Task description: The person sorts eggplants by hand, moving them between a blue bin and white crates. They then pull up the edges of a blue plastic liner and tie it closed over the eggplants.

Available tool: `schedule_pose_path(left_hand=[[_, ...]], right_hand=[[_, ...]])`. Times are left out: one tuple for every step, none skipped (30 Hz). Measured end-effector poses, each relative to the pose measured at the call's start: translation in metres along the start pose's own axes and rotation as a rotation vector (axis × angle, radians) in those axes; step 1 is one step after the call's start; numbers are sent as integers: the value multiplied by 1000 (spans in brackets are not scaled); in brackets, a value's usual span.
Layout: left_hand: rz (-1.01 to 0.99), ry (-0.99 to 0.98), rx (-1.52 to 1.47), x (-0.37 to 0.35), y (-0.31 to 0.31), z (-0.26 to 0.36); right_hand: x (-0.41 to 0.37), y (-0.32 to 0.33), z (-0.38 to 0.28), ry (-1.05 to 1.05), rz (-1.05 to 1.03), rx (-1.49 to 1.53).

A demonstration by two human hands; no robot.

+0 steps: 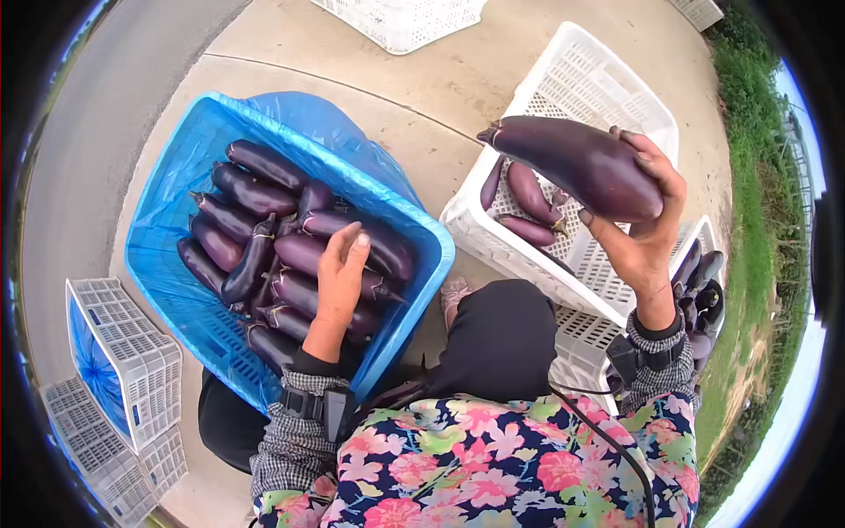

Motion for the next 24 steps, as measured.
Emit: schedule_pose_path(left_hand=[[-106, 179, -253, -11, -21, 34], [-258, 278, -538, -18, -39, 55], [-395, 377, -933, -45, -32, 63], [-466, 382, -1126, -52, -31, 84], [-530, 390, -1310, -59, -24, 98], [-405, 381, -1249, -59, -19, 89], [-301, 357, -1194, -55, -8, 73], [-300, 356, -1242, -53, 8, 57], [-271, 335, -1257, -54, 22, 50], [-213, 362, -1305, -57, 34, 43], [-153, 407, -1356, -65, 43, 34], [-73, 367, -1337, -69, 54, 31], [-66, 375, -1355, -70, 62, 27], [76, 318, -1161, -68, 73, 20], [208, 264, -961, -64, 84, 12], [241, 287, -894, -57, 100, -3], [267, 308, -819, -47, 118, -16], [308, 374, -832, -39, 135, -23], [351, 439, -845, -29, 148, -29], [384, 442, -888, -16, 156, -36], [405, 458, -911, -3, 160, -39], [387, 459, -915, 11, 158, -40], [372, 462, -918, 25, 156, -41], [341, 440, -912, 40, 149, -40]], right_hand=[[4, -4, -6, 166, -10, 29], [8, -11, -9, 323, -31, 5], [6, -35, -58, 476, -57, 113], [4, -51, -77, 412, -303, 129], [1, -64, -100, 340, -554, 148], [0, -77, -115, 316, -798, 110], [-5, -88, -121, 344, -813, 150], [-8, -95, -119, 232, -833, 112], [-5, -103, -118, 122, -845, 60], [-3, -114, -119, 43, -803, 43], [-4, -129, -113, -68, -794, 80], [-6, -143, -113, -169, -833, 107], [-6, -155, -115, -267, -864, 128], [-5, -164, -119, -261, -871, 117], [-3, -173, -123, -126, -887, 113], [-3, -179, -125, 2, -898, 111], [-3, -183, -124, -8, -892, 102], [-4, -187, -123, -59, -907, 109], [-4, -190, -119, -108, -922, 117], [-3, -193, -115, -116, -912, 107], [-3, -193, -108, -203, -942, 61], [-3, -195, -102, -292, -974, 14], [-1, -197, -100, -303, -975, 5], [2, -199, -99, -336, -989, -12]])
Point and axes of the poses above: each hand's wrist, its own x-axis towards the middle knuckle, its own y-axis out of the back of the hand, z = x × y, the point moved 1 cm from there along x, towards the middle knuckle, and after that the axes turned 15 degrees about z, right-handed, at the moved point
